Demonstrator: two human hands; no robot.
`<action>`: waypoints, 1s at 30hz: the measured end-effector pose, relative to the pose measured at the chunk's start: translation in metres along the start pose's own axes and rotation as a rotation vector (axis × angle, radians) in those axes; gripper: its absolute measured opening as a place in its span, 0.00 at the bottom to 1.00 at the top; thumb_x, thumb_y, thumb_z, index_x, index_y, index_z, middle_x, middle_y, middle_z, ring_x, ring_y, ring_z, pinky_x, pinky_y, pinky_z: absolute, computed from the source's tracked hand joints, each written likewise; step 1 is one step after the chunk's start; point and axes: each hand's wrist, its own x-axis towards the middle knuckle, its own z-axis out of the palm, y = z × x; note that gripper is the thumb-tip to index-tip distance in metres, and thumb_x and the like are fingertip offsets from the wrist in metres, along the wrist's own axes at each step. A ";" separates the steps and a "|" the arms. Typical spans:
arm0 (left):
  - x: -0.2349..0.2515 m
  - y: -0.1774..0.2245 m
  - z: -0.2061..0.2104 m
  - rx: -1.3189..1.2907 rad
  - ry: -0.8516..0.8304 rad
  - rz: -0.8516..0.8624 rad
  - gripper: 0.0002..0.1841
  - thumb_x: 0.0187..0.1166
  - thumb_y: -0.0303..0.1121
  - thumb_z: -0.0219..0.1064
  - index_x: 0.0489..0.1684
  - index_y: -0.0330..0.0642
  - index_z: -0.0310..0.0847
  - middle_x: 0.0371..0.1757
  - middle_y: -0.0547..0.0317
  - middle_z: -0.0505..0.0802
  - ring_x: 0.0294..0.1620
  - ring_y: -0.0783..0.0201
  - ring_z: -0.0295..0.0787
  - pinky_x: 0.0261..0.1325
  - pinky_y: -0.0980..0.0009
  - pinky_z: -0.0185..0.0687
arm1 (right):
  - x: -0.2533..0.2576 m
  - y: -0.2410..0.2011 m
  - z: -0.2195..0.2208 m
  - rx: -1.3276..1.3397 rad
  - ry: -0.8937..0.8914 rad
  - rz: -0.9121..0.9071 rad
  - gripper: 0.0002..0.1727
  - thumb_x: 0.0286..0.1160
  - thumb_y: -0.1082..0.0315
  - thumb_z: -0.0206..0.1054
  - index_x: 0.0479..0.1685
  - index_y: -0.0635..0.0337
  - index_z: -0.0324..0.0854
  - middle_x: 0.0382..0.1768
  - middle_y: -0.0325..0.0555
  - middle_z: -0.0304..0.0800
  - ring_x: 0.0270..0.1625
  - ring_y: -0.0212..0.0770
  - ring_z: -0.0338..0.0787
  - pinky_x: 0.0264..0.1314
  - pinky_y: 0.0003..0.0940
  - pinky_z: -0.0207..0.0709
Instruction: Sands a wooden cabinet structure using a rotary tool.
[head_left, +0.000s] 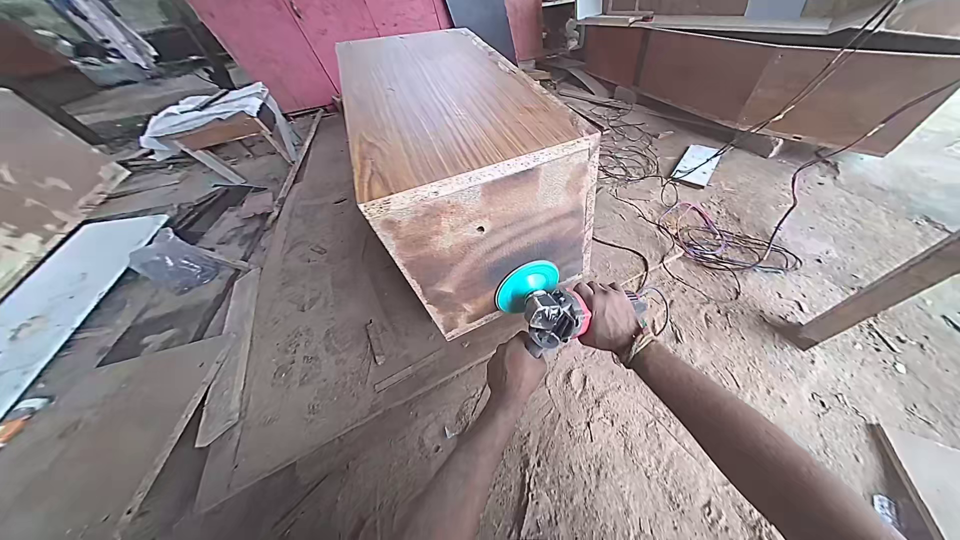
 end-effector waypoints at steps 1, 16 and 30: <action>0.001 0.009 -0.001 0.009 0.006 0.009 0.18 0.73 0.51 0.69 0.50 0.51 0.89 0.47 0.54 0.97 0.53 0.51 0.95 0.52 0.45 0.89 | 0.000 0.009 -0.003 0.008 0.010 0.012 0.35 0.53 0.43 0.76 0.55 0.60 0.82 0.49 0.57 0.93 0.56 0.58 0.93 0.59 0.62 0.80; 0.005 0.063 0.007 -0.220 0.062 0.075 0.30 0.64 0.65 0.78 0.49 0.50 0.87 0.42 0.55 0.95 0.45 0.53 0.94 0.47 0.47 0.88 | 0.001 0.079 -0.016 0.128 0.097 0.105 0.35 0.51 0.43 0.79 0.57 0.57 0.85 0.48 0.57 0.95 0.52 0.61 0.95 0.54 0.69 0.83; -0.009 -0.048 -0.016 0.083 0.060 0.014 0.23 0.73 0.58 0.71 0.48 0.48 0.91 0.46 0.50 0.96 0.51 0.48 0.95 0.51 0.40 0.87 | -0.004 -0.031 0.020 0.246 -0.110 0.035 0.39 0.55 0.44 0.78 0.66 0.61 0.80 0.57 0.60 0.91 0.59 0.61 0.92 0.58 0.65 0.84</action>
